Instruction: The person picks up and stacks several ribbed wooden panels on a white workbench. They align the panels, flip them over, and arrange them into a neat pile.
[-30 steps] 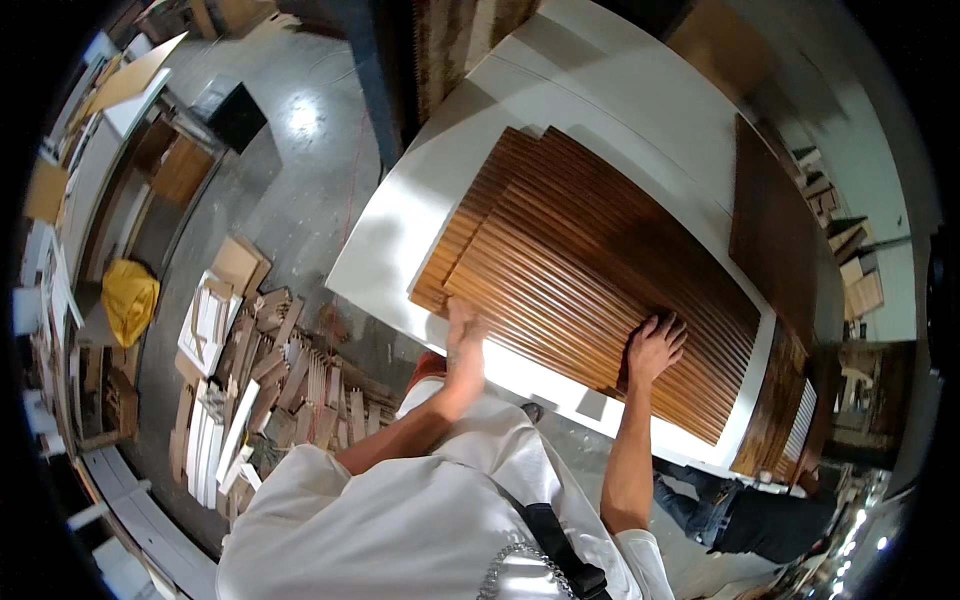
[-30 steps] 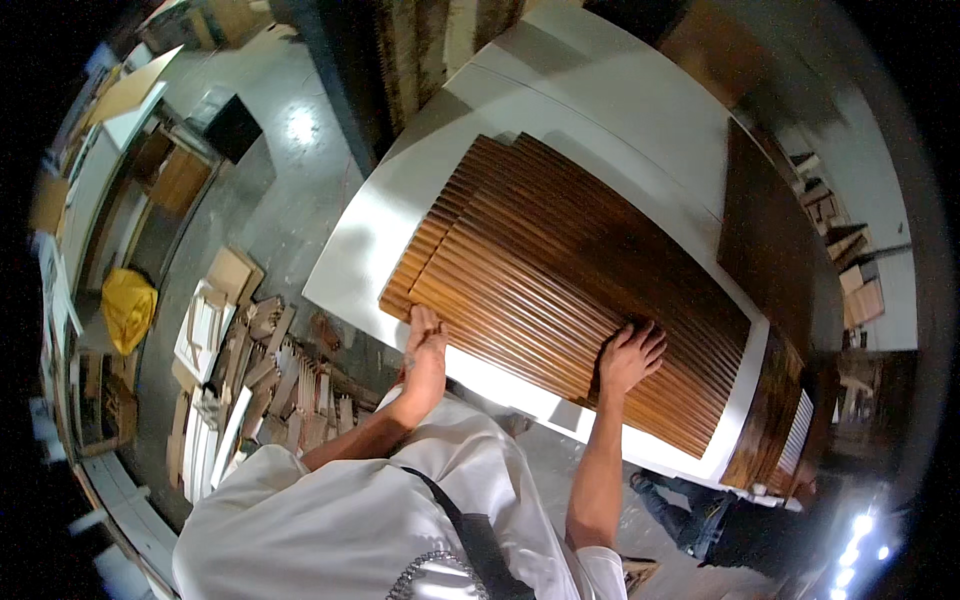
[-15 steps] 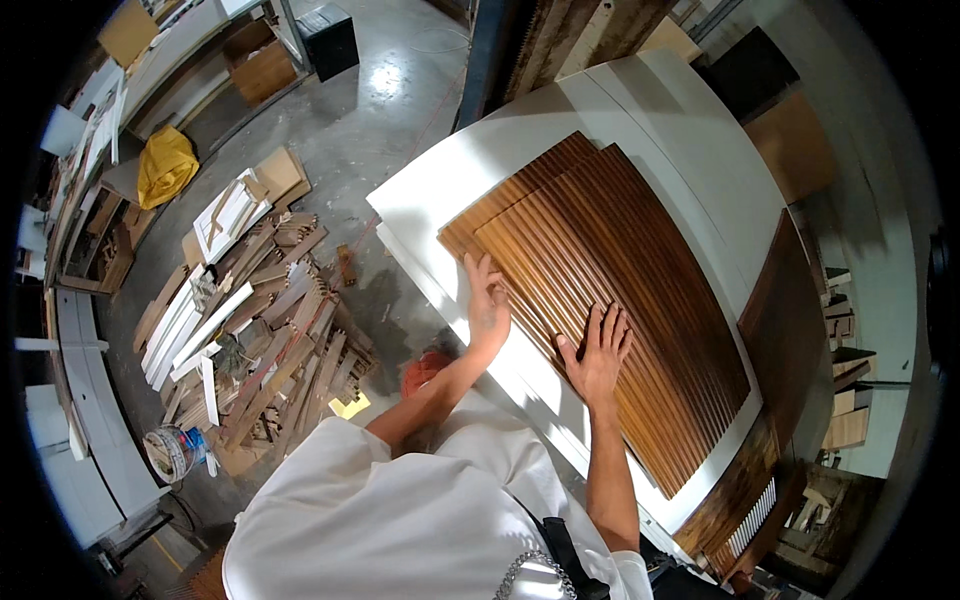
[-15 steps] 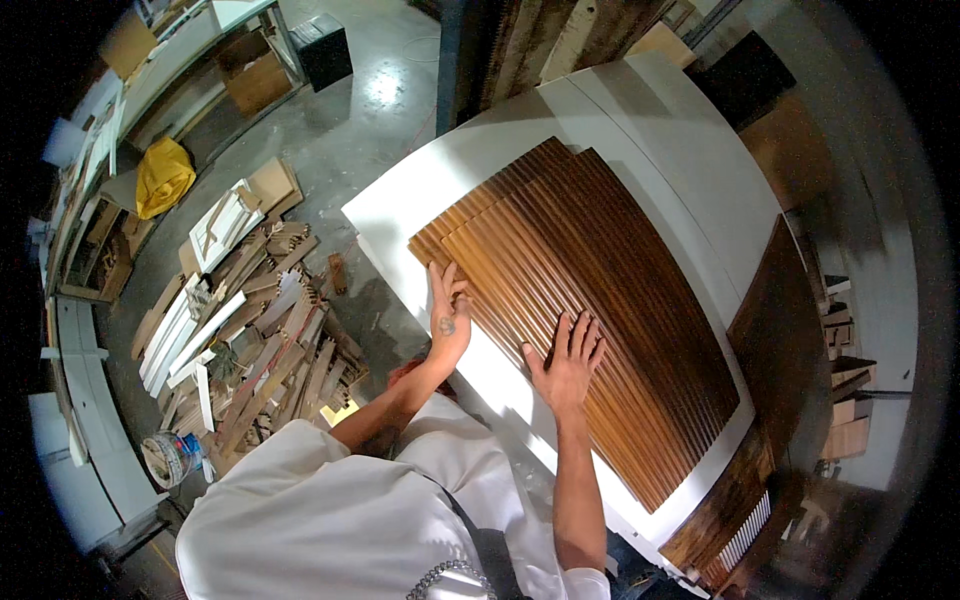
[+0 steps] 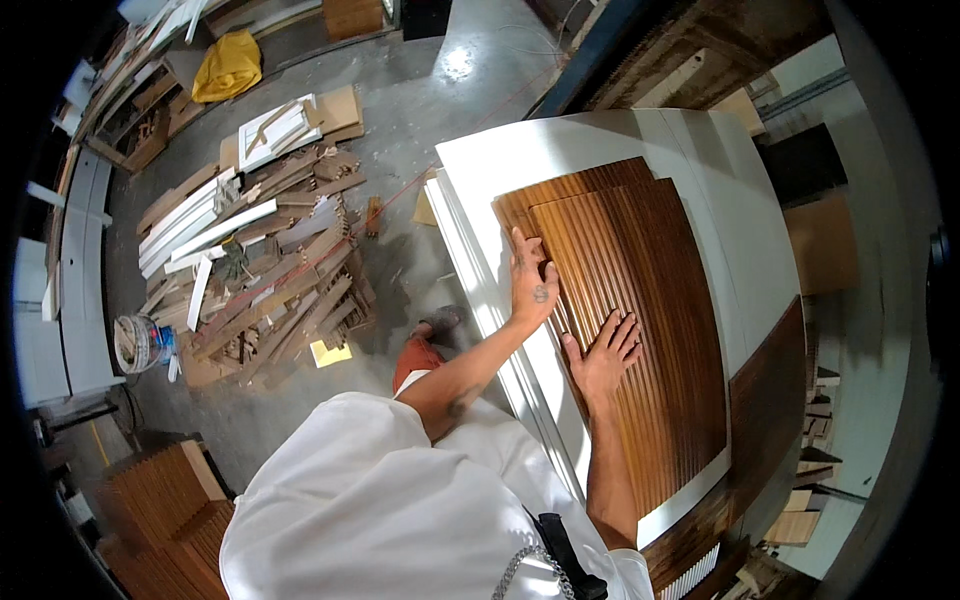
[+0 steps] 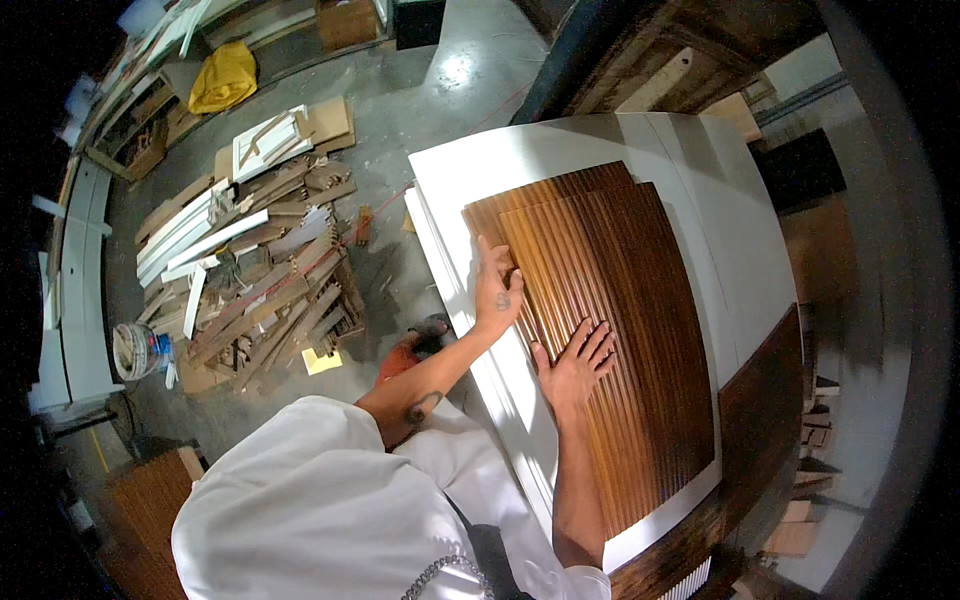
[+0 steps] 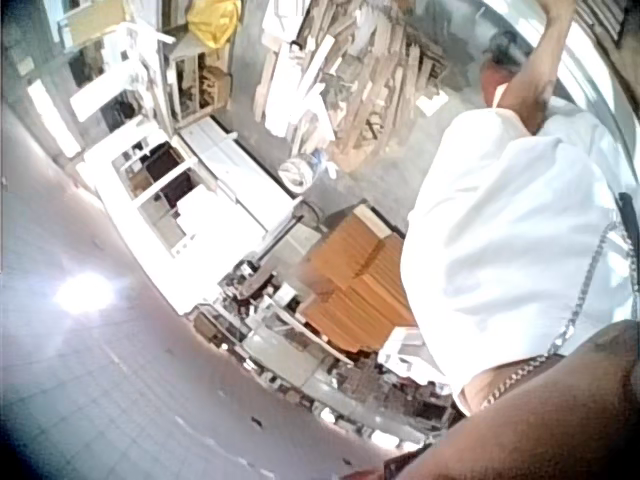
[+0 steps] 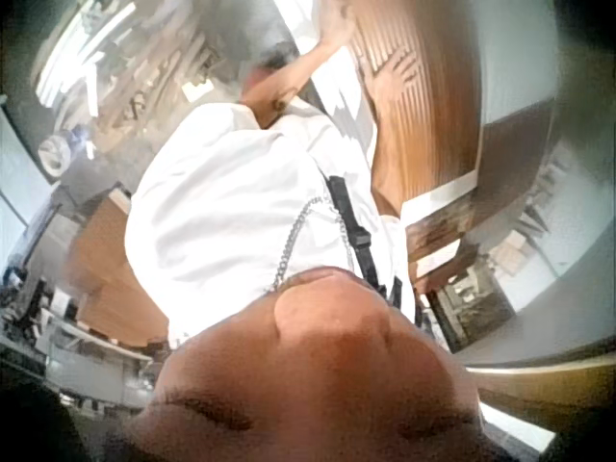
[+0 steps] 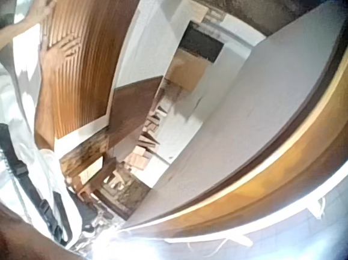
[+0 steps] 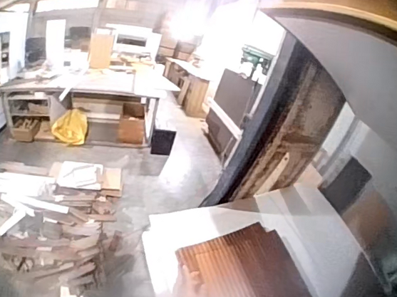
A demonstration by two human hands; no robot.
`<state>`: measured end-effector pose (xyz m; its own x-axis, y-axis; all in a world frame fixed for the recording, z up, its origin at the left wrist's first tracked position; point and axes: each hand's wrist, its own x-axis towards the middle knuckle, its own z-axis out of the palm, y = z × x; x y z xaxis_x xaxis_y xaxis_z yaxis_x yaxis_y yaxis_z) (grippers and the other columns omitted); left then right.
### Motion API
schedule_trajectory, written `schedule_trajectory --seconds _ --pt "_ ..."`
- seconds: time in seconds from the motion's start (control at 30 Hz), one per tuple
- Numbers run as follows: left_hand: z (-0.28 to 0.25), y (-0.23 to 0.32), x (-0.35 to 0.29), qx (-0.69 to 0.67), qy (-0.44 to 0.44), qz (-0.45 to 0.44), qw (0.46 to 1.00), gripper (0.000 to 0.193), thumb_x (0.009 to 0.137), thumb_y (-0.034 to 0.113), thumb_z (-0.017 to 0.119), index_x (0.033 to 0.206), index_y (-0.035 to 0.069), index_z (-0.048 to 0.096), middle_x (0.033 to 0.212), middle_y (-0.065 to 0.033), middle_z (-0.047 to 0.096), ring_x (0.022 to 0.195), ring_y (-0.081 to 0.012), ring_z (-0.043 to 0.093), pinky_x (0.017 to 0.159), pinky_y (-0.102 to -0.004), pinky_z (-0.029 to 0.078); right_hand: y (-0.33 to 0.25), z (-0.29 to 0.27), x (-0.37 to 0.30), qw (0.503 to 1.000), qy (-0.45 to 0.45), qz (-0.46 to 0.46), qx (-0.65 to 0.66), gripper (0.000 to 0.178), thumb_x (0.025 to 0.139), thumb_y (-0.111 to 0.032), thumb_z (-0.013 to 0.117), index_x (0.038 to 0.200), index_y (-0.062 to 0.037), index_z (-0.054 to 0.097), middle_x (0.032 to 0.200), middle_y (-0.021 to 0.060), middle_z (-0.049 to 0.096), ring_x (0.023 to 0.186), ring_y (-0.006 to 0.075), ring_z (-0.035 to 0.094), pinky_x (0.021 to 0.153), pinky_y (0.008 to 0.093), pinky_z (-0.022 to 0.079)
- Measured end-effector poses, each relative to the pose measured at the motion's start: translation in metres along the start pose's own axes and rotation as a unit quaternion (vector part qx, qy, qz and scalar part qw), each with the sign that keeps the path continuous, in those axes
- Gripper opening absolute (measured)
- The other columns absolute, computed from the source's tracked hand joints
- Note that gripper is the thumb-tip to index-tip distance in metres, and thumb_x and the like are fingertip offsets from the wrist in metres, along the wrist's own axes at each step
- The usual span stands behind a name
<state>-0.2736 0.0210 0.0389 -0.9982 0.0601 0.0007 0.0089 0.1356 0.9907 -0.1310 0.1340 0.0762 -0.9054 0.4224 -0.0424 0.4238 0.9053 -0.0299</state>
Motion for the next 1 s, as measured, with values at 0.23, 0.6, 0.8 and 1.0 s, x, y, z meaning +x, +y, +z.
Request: schedule_trajectory --seconds 0.23,0.6,0.8,1.0 --pt "0.005 0.003 -0.006 0.007 -0.015 0.026 1.0 0.091 0.093 0.001 0.049 0.153 0.0 -0.02 0.153 -0.0251 0.033 0.119 -0.0355 0.049 0.113 -0.0484 0.028 0.005 0.003 0.0 1.0 -0.002 -0.001 -0.01 0.106 0.09 -0.072 0.046 0.155 0.0045 0.013 0.159 0.0337 0.005 0.148 0.0499 0.003 0.116 0.0642 0.001" --pt "0.001 0.0 -0.001 0.004 -0.011 0.003 1.0 0.087 0.092 0.008 0.059 0.154 -0.007 0.0 0.143 -0.0212 0.046 0.111 -0.0327 0.05 0.105 -0.0442 0.039 0.006 -0.002 -0.001 1.0 0.008 -0.014 0.0 0.099 0.09 -0.066 0.051 0.153 0.0049 0.023 0.158 0.0343 0.013 0.147 0.0503 0.009 0.116 0.0654 0.006" --pt "-0.028 -0.018 0.066 0.111 -0.013 0.113 0.987 0.067 0.091 0.008 0.05 0.153 -0.003 0.025 0.148 -0.0252 0.043 0.136 -0.0381 0.04 0.116 -0.0532 0.023 0.014 -0.011 -0.013 0.997 0.021 -0.049 0.056 0.091 0.094 -0.066 0.045 0.154 -0.0002 0.027 0.159 0.028 0.019 0.149 0.0425 0.016 0.119 0.0592 0.009" --pt "-0.046 -0.01 0.108 0.19 -0.162 0.146 0.957 0.058 0.086 0.003 0.05 0.143 -0.004 0.042 0.127 -0.0234 0.062 0.123 -0.0363 0.053 0.104 -0.0507 0.027 0.143 0.015 -0.157 0.848 0.137 0.509 -0.057 0.074 0.094 -0.065 0.047 0.138 -0.005 0.054 0.145 0.0243 0.045 0.132 0.0415 0.045 0.1 0.0599 0.042"
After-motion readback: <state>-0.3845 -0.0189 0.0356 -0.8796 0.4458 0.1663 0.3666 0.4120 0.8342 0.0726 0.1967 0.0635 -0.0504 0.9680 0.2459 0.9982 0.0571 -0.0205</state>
